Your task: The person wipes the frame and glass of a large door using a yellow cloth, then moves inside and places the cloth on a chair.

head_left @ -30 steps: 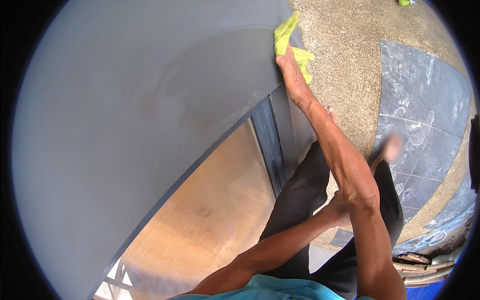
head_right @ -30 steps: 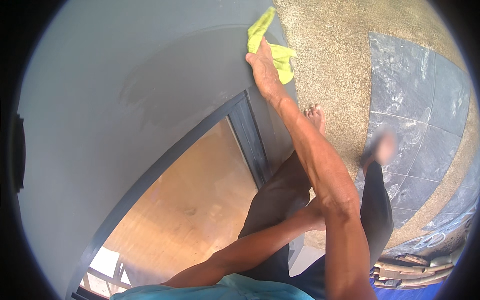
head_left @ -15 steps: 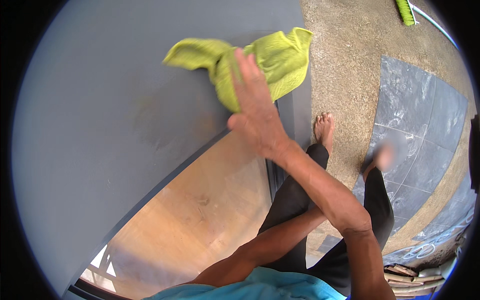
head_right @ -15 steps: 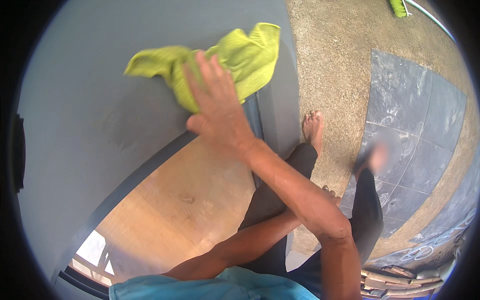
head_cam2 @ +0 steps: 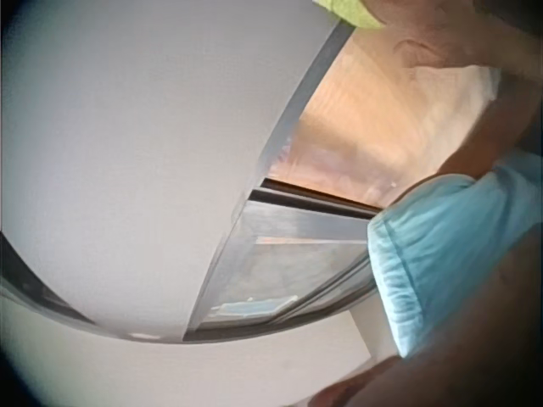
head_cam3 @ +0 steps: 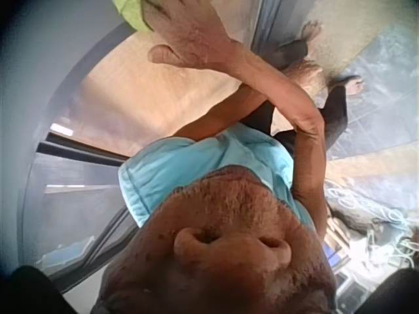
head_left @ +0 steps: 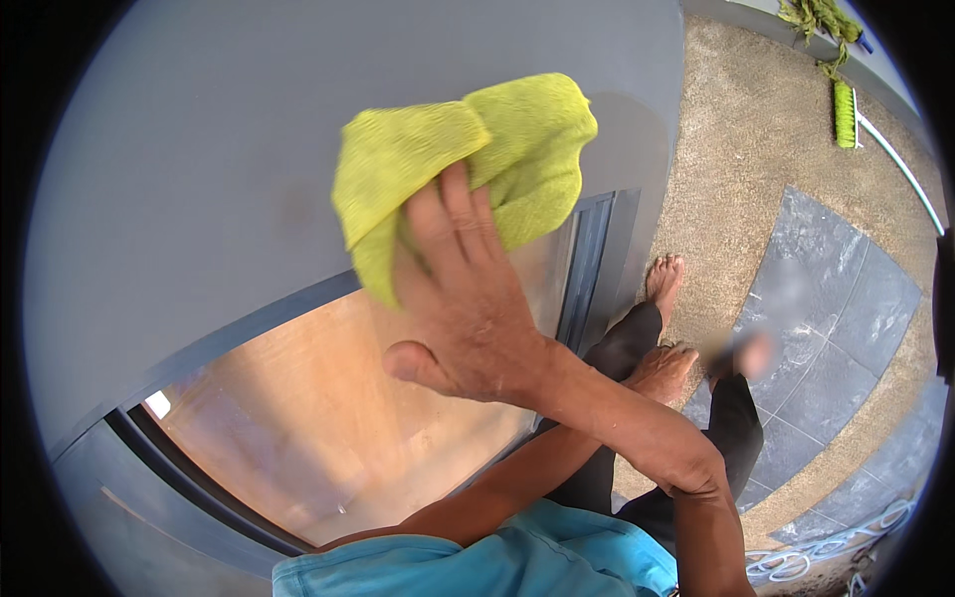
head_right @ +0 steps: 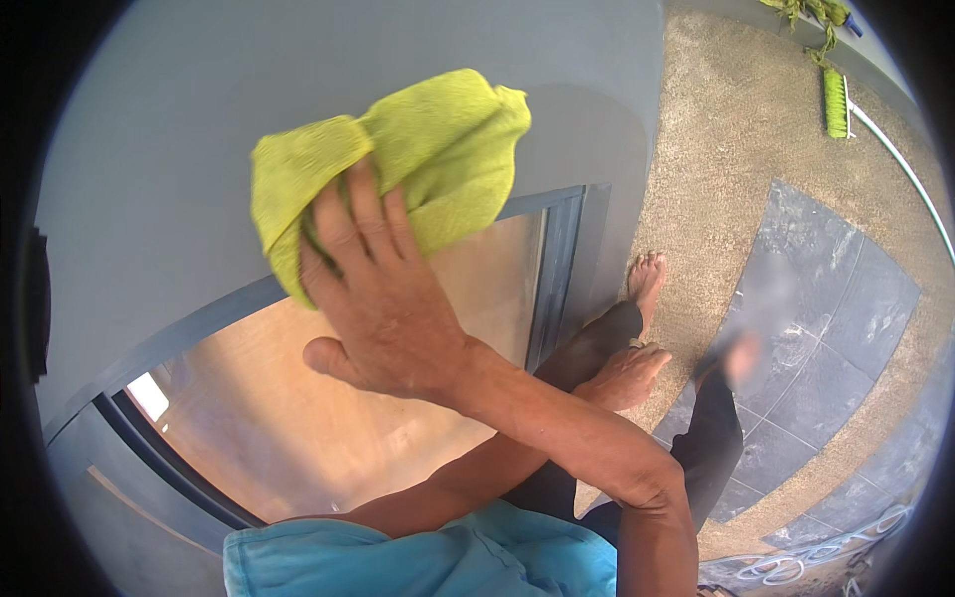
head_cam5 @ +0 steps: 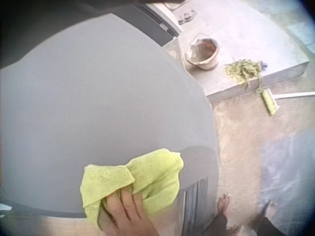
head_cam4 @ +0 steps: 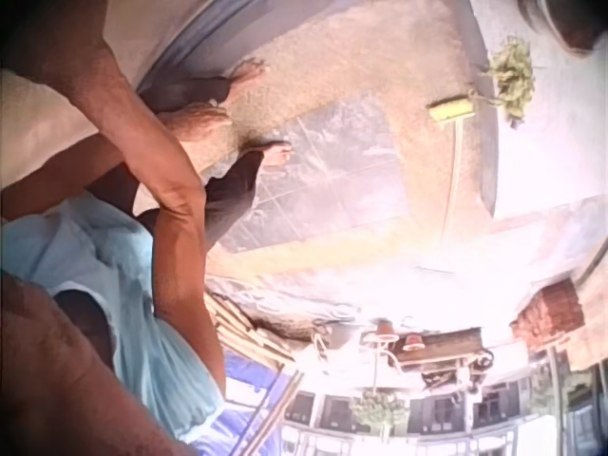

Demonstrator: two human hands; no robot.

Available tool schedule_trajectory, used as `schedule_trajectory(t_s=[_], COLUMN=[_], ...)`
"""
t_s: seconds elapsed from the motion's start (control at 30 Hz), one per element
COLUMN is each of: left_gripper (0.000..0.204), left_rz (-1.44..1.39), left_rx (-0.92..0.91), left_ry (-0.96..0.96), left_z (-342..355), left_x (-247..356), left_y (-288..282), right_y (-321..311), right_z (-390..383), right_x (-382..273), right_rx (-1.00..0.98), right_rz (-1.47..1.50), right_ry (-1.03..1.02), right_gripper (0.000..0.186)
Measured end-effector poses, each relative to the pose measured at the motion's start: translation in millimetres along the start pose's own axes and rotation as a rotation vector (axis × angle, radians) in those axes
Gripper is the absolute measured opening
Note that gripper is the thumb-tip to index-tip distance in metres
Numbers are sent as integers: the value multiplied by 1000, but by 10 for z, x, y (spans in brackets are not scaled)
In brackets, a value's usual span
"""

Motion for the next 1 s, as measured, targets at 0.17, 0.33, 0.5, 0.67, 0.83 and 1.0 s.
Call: schedule_trajectory(t_s=[0.17, 0.33, 0.5, 0.67, 0.83, 1.0], left_gripper=[34, 47, 62, 56, 44, 37], left_rz=[229, 158, 169, 114, 126, 36], left_rx=[164, 44, 242, 235, 240, 97], left_ry=[39, -177, -156, -132, -112, -275], left_z=[-238, -588, -678, -690, -639, -531], left_x=[176, 162, -41, -124, 12, -97], left_y=[-797, -998, -798, -790, -842, -675], right_y=[-100, -387, 38, 40, -311, -563], right_z=[-41, -248, -201, 336, 915, -239], right_x=[267, 1082, -35, -252, 975, 2373], right_rx=[42, 156, 8, 2, 334, 512], right_rz=[-129, 77, -53, -171, -61, -4], right_ry=[67, 424, 81, -159, 208, 705], right_gripper=[85, 75, 73, 71, 59, 60])
Point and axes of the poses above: each hand's wrist, its own z-axis towards the middle knuckle, its own y-axis out of the palm, x = y × z, the point moved 5 cm from there along z, towards the middle knuckle, and after that the axes turned 9 degrees about x, right-handed, at the moved point
